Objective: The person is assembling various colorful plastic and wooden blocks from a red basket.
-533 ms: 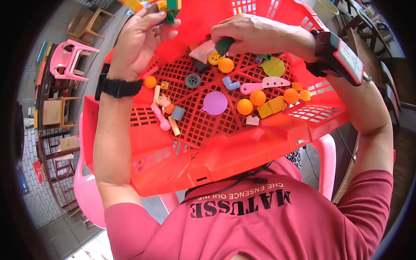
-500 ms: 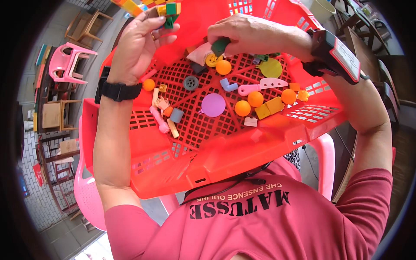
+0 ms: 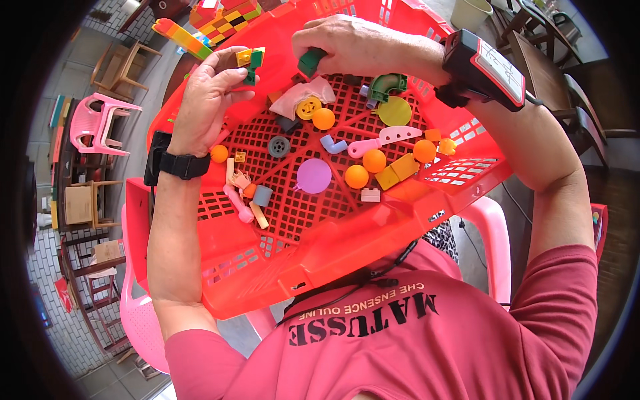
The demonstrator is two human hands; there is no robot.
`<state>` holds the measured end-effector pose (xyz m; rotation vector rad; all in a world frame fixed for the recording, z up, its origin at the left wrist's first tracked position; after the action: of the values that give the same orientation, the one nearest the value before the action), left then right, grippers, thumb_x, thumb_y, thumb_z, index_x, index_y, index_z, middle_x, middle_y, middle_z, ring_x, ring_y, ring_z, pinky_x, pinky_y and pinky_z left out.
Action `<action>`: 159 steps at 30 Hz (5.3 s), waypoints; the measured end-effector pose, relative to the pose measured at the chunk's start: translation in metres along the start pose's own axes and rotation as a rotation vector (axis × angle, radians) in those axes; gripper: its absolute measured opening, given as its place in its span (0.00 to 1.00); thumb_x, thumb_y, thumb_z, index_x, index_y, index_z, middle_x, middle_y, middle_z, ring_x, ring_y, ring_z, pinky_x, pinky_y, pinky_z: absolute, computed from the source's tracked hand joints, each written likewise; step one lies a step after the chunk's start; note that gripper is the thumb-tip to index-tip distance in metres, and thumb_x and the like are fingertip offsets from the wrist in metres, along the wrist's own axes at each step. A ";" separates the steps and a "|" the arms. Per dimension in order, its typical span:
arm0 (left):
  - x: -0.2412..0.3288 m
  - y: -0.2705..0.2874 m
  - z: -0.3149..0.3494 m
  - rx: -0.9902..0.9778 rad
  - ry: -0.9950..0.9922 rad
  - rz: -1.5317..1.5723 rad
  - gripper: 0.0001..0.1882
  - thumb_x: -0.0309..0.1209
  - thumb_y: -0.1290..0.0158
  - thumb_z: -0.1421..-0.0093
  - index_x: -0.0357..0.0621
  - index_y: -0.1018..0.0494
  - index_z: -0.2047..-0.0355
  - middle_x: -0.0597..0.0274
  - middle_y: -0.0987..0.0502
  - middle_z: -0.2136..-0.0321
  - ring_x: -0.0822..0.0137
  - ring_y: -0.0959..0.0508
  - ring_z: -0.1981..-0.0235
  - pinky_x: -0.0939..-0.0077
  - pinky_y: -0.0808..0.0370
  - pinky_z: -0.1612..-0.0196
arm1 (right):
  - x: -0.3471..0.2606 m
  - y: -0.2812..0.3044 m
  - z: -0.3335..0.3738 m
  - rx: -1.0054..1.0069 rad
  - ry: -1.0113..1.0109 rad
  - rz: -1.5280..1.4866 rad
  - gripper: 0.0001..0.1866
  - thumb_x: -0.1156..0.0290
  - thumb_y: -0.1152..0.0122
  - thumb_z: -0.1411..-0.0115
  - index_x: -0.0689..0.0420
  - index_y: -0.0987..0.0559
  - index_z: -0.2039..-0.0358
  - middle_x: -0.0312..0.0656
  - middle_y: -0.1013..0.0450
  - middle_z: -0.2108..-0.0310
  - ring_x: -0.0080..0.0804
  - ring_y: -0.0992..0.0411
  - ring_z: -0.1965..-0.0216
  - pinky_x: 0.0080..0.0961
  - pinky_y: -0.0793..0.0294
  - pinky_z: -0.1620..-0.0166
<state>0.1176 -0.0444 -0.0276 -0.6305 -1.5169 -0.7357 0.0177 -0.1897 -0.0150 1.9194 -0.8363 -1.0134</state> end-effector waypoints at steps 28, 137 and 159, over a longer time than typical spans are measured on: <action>-0.011 0.003 0.001 -0.004 0.024 -0.300 0.11 0.29 0.48 0.42 0.39 0.27 0.59 0.67 0.25 0.68 0.77 0.26 0.67 0.83 0.29 0.66 | 0.035 -0.040 0.022 -0.507 -0.417 0.312 0.13 0.73 0.46 0.51 0.59 0.29 0.62 0.49 0.27 0.69 0.48 0.27 0.64 0.41 0.29 0.61; -0.008 -0.056 0.022 -0.257 0.128 0.620 0.10 0.34 0.57 0.34 0.43 0.32 0.58 0.60 0.25 0.67 0.73 0.24 0.69 0.69 0.21 0.63 | -0.009 0.026 -0.003 0.105 -0.254 -0.770 0.08 0.75 0.43 0.45 0.64 0.28 0.65 0.35 0.28 0.68 0.18 0.31 0.67 0.18 0.29 0.62; 0.015 -0.050 0.029 -0.152 -0.008 0.554 0.16 0.24 0.52 0.39 0.32 0.34 0.51 0.56 0.26 0.61 0.68 0.21 0.63 0.71 0.22 0.55 | -0.016 0.024 -0.001 0.107 -0.312 -0.800 0.06 0.79 0.42 0.46 0.63 0.25 0.66 0.36 0.25 0.70 0.18 0.28 0.68 0.16 0.28 0.64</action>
<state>0.0598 -0.0555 -0.0172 -1.1111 -1.2144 -0.4199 0.0072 -0.1876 0.0120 2.2724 -0.2545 -1.7989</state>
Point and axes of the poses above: each hand's wrist, its own z-axis away from the middle knuckle, its own y-axis out of the back of the hand, x = y × z, the point moved 7 cm from there along -z, towards the middle knuckle
